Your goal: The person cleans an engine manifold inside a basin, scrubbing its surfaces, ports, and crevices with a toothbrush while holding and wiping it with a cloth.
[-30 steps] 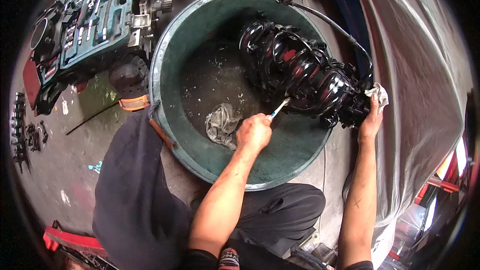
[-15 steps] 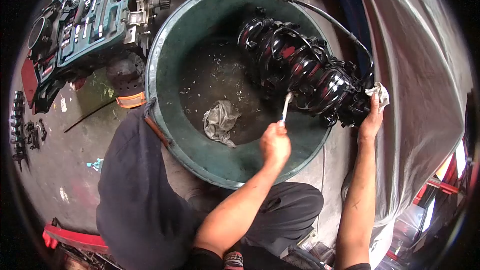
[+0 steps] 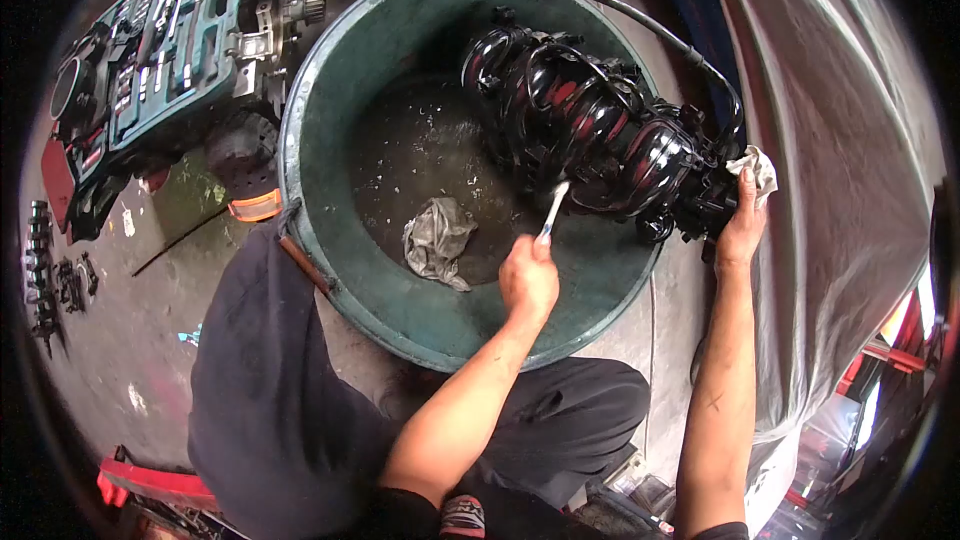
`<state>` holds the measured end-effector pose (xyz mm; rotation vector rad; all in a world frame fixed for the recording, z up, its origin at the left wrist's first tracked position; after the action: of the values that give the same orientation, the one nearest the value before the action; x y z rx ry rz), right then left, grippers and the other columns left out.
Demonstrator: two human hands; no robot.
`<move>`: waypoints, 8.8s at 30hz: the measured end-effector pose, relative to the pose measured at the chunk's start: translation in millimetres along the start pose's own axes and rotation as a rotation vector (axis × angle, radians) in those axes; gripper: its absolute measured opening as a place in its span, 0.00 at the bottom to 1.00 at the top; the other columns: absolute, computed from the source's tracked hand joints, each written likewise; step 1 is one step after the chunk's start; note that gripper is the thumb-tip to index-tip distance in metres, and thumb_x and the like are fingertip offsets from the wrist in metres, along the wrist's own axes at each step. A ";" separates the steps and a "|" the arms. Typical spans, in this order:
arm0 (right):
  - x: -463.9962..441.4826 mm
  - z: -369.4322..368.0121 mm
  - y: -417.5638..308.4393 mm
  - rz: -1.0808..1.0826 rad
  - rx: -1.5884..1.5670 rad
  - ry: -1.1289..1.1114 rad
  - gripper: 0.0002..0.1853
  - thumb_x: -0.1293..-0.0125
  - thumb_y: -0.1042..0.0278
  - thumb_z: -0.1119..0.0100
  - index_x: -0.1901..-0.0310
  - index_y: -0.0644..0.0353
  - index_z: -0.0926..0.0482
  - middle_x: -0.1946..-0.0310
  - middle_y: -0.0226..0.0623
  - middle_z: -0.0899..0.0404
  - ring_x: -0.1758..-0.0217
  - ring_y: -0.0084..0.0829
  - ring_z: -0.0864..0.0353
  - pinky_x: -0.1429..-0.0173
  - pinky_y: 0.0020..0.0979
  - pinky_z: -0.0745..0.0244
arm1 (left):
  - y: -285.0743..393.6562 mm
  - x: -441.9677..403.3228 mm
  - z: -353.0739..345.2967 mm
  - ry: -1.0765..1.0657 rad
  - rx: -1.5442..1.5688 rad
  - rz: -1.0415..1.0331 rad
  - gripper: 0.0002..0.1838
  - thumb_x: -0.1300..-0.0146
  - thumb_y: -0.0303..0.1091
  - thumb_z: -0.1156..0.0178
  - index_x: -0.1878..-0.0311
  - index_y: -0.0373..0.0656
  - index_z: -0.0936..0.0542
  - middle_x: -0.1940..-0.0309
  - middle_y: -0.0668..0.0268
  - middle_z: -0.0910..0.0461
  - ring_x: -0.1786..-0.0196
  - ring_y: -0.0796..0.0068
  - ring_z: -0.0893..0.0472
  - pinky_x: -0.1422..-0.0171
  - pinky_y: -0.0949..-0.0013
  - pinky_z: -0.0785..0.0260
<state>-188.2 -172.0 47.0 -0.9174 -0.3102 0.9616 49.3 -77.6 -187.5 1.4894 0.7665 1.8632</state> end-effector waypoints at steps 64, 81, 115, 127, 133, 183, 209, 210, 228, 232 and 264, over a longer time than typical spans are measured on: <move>-23.1 -0.1 -0.6 0.115 0.092 0.026 0.28 0.26 0.45 0.42 0.39 0.62 0.21 0.46 0.33 0.19 0.40 0.26 0.25 0.32 0.29 0.37 | 62.5 -57.1 15.8 -0.113 -0.741 -0.378 0.09 0.40 0.31 0.43 0.66 0.41 0.13 0.63 0.50 0.13 0.56 0.50 0.12 0.52 0.50 0.19; -26.7 4.1 11.5 0.132 0.101 0.003 0.30 0.27 0.42 0.41 0.37 0.60 0.21 0.46 0.31 0.18 0.42 0.22 0.24 0.34 0.26 0.35 | 8.0 -157.6 140.8 0.297 -0.596 -0.085 0.20 0.27 0.38 0.56 0.57 0.37 0.15 0.54 0.46 0.14 0.48 0.48 0.14 0.43 0.50 0.21; -32.6 4.4 20.9 0.095 -0.014 -0.062 0.29 0.22 0.48 0.48 0.33 0.64 0.26 0.40 0.34 0.22 0.37 0.27 0.27 0.29 0.31 0.38 | 84.5 -74.0 66.0 -0.141 -0.321 -0.357 0.06 0.34 0.28 0.42 0.58 0.40 0.19 0.62 0.51 0.13 0.60 0.53 0.13 0.55 0.52 0.23; -30.4 1.1 12.4 0.085 0.002 -0.040 0.28 0.24 0.47 0.45 0.37 0.64 0.23 0.46 0.32 0.20 0.43 0.25 0.25 0.35 0.30 0.33 | 80.2 -72.3 68.1 -0.269 -0.123 -0.354 0.09 0.32 0.33 0.41 0.55 0.42 0.17 0.62 0.50 0.14 0.57 0.49 0.13 0.51 0.51 0.23; -33.0 0.3 13.4 0.079 -0.030 -0.036 0.27 0.24 0.49 0.45 0.36 0.64 0.23 0.45 0.33 0.21 0.42 0.26 0.25 0.33 0.30 0.35 | 118.2 -65.8 105.7 0.069 -0.069 -0.412 0.11 0.31 0.32 0.40 0.50 0.39 0.18 0.59 0.46 0.15 0.56 0.43 0.15 0.51 0.52 0.23; -27.0 -3.2 -4.2 0.185 0.052 -0.043 0.29 0.27 0.45 0.41 0.38 0.63 0.22 0.44 0.39 0.17 0.39 0.31 0.22 0.31 0.32 0.35 | -23.9 -120.0 116.0 -0.173 -0.489 0.344 0.16 0.33 0.30 0.48 0.49 0.37 0.15 0.51 0.45 0.15 0.45 0.50 0.14 0.40 0.52 0.23; -28.0 -1.3 -1.7 0.148 0.026 -0.027 0.28 0.27 0.48 0.39 0.38 0.64 0.23 0.44 0.37 0.18 0.40 0.27 0.23 0.32 0.31 0.35 | 135.9 -109.2 63.8 0.172 -0.221 -0.387 0.17 0.26 0.46 0.47 0.61 0.43 0.19 0.65 0.44 0.16 0.57 0.37 0.17 0.54 0.40 0.26; -27.5 -1.0 -3.7 0.162 0.041 -0.032 0.29 0.27 0.47 0.39 0.37 0.64 0.23 0.44 0.37 0.18 0.40 0.28 0.23 0.32 0.31 0.35 | 128.7 -110.0 61.2 0.166 -0.215 -0.405 0.17 0.26 0.47 0.47 0.60 0.43 0.19 0.63 0.44 0.16 0.56 0.37 0.17 0.53 0.40 0.26; -40.2 -0.6 1.3 0.149 0.053 -0.033 0.27 0.26 0.50 0.41 0.37 0.65 0.23 0.44 0.37 0.18 0.39 0.29 0.23 0.31 0.31 0.35 | 27.1 -87.2 134.4 0.301 -0.085 -0.078 0.10 0.34 0.35 0.39 0.57 0.39 0.16 0.62 0.47 0.14 0.54 0.45 0.15 0.49 0.51 0.25; -36.5 -4.3 7.8 0.103 0.031 -0.077 0.27 0.25 0.49 0.43 0.36 0.64 0.23 0.43 0.34 0.20 0.38 0.27 0.25 0.30 0.30 0.37 | 82.2 -55.1 125.5 0.289 0.021 -0.342 0.11 0.33 0.38 0.38 0.60 0.39 0.15 0.66 0.51 0.15 0.58 0.46 0.15 0.52 0.50 0.26; -35.3 -2.3 5.5 0.148 0.010 -0.064 0.30 0.29 0.46 0.38 0.36 0.62 0.22 0.44 0.38 0.17 0.40 0.28 0.22 0.32 0.31 0.34 | 170.6 -128.7 109.7 -0.059 -0.536 -0.311 0.21 0.29 0.50 0.41 0.50 0.41 0.13 0.46 0.45 0.17 0.40 0.46 0.18 0.35 0.50 0.27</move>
<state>-209.8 -200.5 46.7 -0.9112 -0.2942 1.1289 158.8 -278.8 -115.3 1.0146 0.3955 1.6121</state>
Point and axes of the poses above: each hand's wrist, its own x-axis away from the middle knuckle, its own z-axis out of the back of the hand, y = z × x, the point moved 7 cm from there along -x, towards the middle knuckle
